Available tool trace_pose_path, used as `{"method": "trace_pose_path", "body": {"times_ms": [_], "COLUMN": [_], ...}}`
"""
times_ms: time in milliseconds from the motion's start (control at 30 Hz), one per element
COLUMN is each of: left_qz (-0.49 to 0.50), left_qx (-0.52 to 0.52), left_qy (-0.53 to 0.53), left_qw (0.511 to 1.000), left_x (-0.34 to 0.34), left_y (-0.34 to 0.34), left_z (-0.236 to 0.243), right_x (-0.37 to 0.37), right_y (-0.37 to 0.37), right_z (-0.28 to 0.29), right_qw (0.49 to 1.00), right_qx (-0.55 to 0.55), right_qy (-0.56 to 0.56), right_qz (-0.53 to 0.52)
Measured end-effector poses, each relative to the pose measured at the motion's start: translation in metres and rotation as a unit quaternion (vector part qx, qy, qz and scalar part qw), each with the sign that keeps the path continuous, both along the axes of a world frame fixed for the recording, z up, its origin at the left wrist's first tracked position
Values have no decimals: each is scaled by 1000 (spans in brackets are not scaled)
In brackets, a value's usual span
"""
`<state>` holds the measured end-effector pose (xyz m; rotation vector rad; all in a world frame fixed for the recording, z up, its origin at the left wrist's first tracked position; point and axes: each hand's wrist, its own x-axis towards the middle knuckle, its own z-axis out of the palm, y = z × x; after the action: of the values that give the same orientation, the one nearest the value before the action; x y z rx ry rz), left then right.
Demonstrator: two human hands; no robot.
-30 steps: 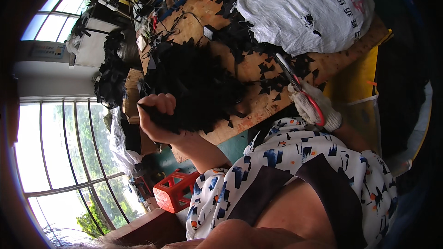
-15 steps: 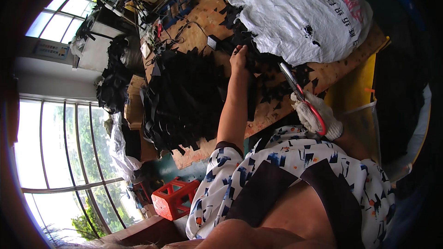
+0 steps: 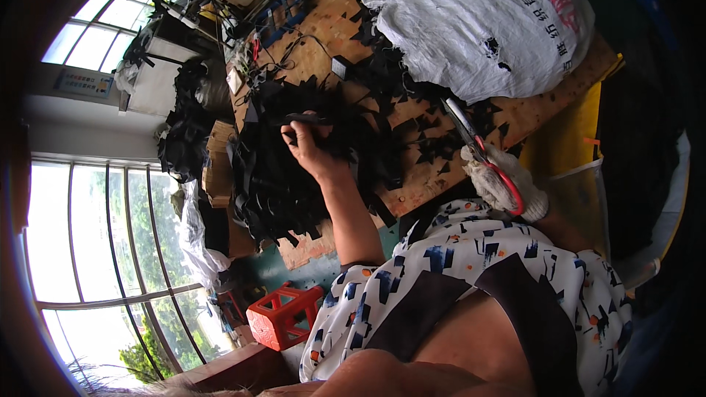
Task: The person cuts black leather pieces from larger sheets using shears and picks up small scraps to sort them on a workshop table.
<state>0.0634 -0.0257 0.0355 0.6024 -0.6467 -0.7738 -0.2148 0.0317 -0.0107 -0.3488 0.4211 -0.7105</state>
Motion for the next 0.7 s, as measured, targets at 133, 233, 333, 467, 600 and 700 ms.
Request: {"method": "trace_pose_path", "body": {"times_ms": [133,233,333,467,600,700], "left_qz": [-31,-159,-246,-280,-282,-269], "left_qx": [77,224,245,246,254,246], "left_qy": [-36,-239,-303,-281,-301,-327], "left_qw": [996,931,887,884,875,872], "left_x": [16,-20,-52,-73,-78,-80], "left_y": [21,13,15,15,10,12], "left_z": [26,10,-11,-20,-28,-31], "right_x": [4,10,15,-2,-8,-2], "right_y": [-5,-4,-2,-5,-3,-6], "right_z": [0,17,19,-32,-71,-56], "right_qw": [997,999,993,998,760,797], "right_qx": [-8,6,16,58,-468,-421], "right_qy": [-67,5,100,0,443,428], "right_qz": [27,-39,-63,-26,-80,-68]}}
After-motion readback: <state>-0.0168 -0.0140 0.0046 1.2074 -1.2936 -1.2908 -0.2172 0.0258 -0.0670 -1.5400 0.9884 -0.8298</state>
